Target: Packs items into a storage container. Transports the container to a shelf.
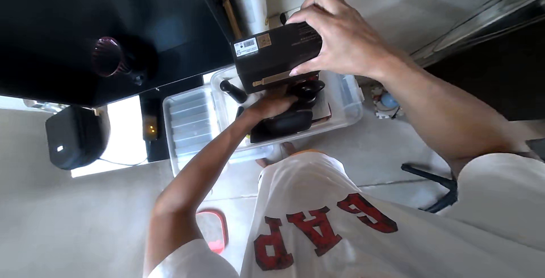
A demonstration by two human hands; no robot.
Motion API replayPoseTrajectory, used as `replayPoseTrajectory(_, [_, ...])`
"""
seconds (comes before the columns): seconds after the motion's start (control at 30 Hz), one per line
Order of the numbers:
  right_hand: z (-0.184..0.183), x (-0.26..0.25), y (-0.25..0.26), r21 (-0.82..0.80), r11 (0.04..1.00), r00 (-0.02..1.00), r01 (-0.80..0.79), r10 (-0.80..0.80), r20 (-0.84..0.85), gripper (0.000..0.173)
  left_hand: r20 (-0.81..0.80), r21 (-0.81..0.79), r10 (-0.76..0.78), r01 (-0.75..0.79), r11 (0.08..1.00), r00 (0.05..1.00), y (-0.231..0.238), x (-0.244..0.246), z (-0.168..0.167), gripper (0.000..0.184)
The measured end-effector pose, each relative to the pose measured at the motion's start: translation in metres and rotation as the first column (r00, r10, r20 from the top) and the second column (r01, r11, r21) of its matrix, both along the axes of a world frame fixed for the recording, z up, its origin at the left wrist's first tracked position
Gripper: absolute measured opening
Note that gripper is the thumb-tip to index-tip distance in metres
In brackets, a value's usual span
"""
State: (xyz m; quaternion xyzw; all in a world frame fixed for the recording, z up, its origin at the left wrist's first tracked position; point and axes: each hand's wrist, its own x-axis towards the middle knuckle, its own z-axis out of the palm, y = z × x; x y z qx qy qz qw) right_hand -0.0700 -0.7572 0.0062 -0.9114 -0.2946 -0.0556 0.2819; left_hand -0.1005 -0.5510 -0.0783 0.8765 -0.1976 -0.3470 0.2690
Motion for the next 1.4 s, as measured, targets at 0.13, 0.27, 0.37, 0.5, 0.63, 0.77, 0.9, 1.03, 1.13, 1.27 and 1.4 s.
replayPoseTrajectory(0.13, [-0.007,0.001,0.009,-0.033,0.999,1.000,-0.030,0.030,-0.001,0.080,0.013,-0.014,-0.101,0.101,0.995,0.995,0.007,-0.007,0.000,0.059])
replayPoseTrajectory(0.27, [-0.009,0.004,0.015,-0.069,0.997,0.999,-0.037,0.036,-0.015,0.080,0.069,0.002,-0.209,0.209,0.978,0.976,0.009,-0.011,0.016,0.053])
replayPoseTrajectory(0.37, [-0.017,0.004,0.019,-0.096,0.994,0.998,-0.053,0.055,0.018,0.080,0.067,0.077,-0.179,0.174,0.982,0.981,0.004,-0.016,0.030,0.050])
replayPoseTrajectory(0.5, [-0.033,0.002,0.030,-0.172,0.982,0.996,-0.076,0.083,0.033,0.079,0.096,0.125,-0.140,0.128,0.984,0.985,-0.002,-0.022,0.040,0.047])
replayPoseTrajectory(0.63, [-0.047,0.000,0.031,-0.279,0.957,0.996,-0.077,0.087,0.026,0.080,0.095,0.126,-0.117,0.105,0.986,0.989,0.000,-0.023,0.038,0.047])
replayPoseTrajectory(0.77, [-0.055,-0.010,0.028,-0.369,0.925,0.995,-0.089,0.097,0.003,0.082,0.146,0.100,-0.107,0.093,0.991,0.983,0.003,-0.025,0.030,0.048])
replayPoseTrajectory(0.9, [-0.051,-0.017,0.023,-0.388,0.915,0.987,-0.110,0.146,0.066,0.068,0.178,0.076,-0.075,0.063,0.995,0.981,0.006,-0.029,0.025,0.050])
replayPoseTrajectory(1.03, [-0.043,-0.019,0.022,-0.397,0.913,0.981,-0.096,0.155,0.117,0.055,0.195,0.059,-0.041,0.030,0.998,0.980,0.007,-0.032,0.025,0.051])
replayPoseTrajectory(1.13, [-0.043,-0.018,0.026,-0.409,0.909,0.988,-0.081,0.127,0.087,0.056,0.266,0.089,-0.044,0.021,0.996,0.963,0.006,-0.032,0.020,0.051])
replayPoseTrajectory(1.27, [-0.052,-0.020,0.025,-0.405,0.913,0.991,-0.052,0.096,0.088,0.058,0.307,0.104,-0.055,0.024,0.994,0.950,0.006,-0.036,0.014,0.056])
replayPoseTrajectory(1.4, [-0.053,-0.019,0.022,-0.361,0.931,0.993,-0.062,0.095,0.076,0.059,0.270,0.019,-0.020,0.015,1.000,0.963,0.009,-0.037,0.022,0.051])
